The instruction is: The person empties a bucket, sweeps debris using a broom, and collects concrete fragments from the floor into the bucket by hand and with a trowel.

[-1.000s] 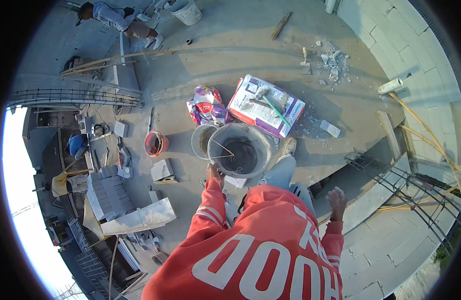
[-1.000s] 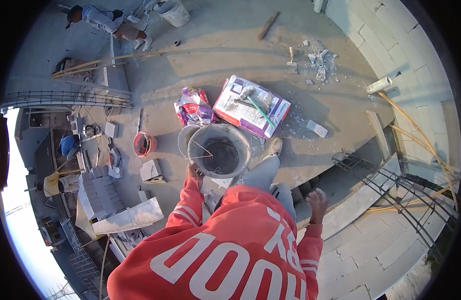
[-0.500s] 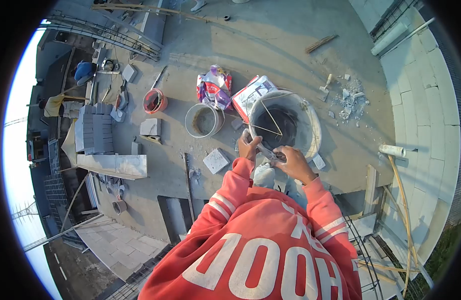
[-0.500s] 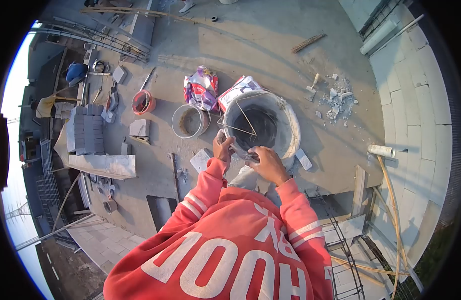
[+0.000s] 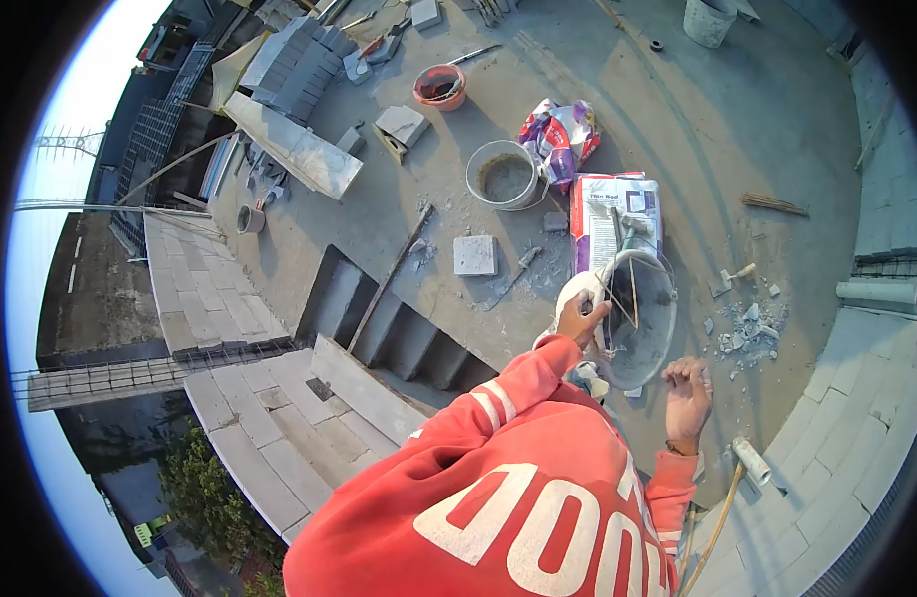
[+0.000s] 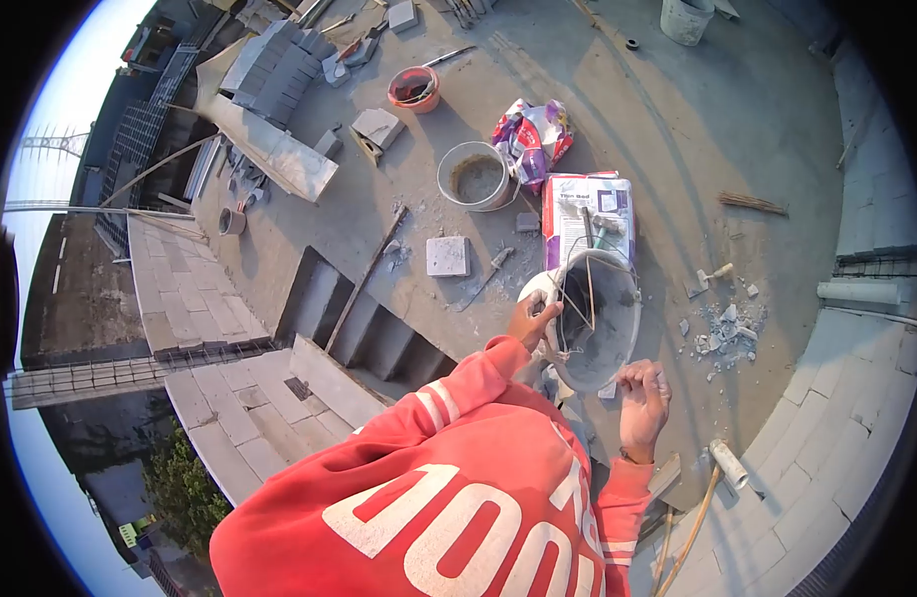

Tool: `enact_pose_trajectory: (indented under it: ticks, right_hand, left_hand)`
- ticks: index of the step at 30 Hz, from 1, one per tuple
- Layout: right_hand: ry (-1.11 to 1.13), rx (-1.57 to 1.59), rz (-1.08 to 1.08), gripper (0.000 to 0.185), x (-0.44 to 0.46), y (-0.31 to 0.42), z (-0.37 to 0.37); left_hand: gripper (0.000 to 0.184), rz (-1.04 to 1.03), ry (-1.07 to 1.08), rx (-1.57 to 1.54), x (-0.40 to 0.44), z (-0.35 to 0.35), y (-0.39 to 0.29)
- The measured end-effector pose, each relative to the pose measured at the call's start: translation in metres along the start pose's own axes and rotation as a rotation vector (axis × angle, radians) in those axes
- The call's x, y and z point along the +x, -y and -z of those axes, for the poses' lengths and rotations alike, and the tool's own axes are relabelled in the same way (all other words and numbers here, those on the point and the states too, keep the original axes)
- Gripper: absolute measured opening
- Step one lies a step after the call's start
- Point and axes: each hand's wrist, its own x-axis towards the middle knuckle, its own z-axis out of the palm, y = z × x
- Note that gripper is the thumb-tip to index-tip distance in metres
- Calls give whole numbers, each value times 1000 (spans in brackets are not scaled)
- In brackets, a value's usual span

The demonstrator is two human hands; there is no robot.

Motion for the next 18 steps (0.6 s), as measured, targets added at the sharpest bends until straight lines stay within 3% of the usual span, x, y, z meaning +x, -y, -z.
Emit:
enact_pose_trajectory:
  ticks: [2,3,4,6,9,11,18]
  right_hand:
    - [-51,-197,-48,28,1,-3,8]
    - [-55,-447,-105,35,5,-3,-9]
    - [-67,-697,-163,43,9,-3,-22]
    - [55,-850,-193,57,16,-29,-13]
    - [51,-1078,-138,42,24,-43,-30]
    - [59,-1231,106,23,28,-54,-27]
    - [-75,-1143,129,19,16,-41,-47]
  left_hand:
    - [28,122,-1,-110,0,-1,15]
    - [25,108,17,-121,4,0,24]
    - [34,182,40,-182,2,4,9]
    - [25,182,67,-202,3,4,-5]
    - [36,257,147,-290,8,6,-19]
    - [35,196,151,-292,15,5,-17]
    - [22,97,188,-144,31,1,-27]
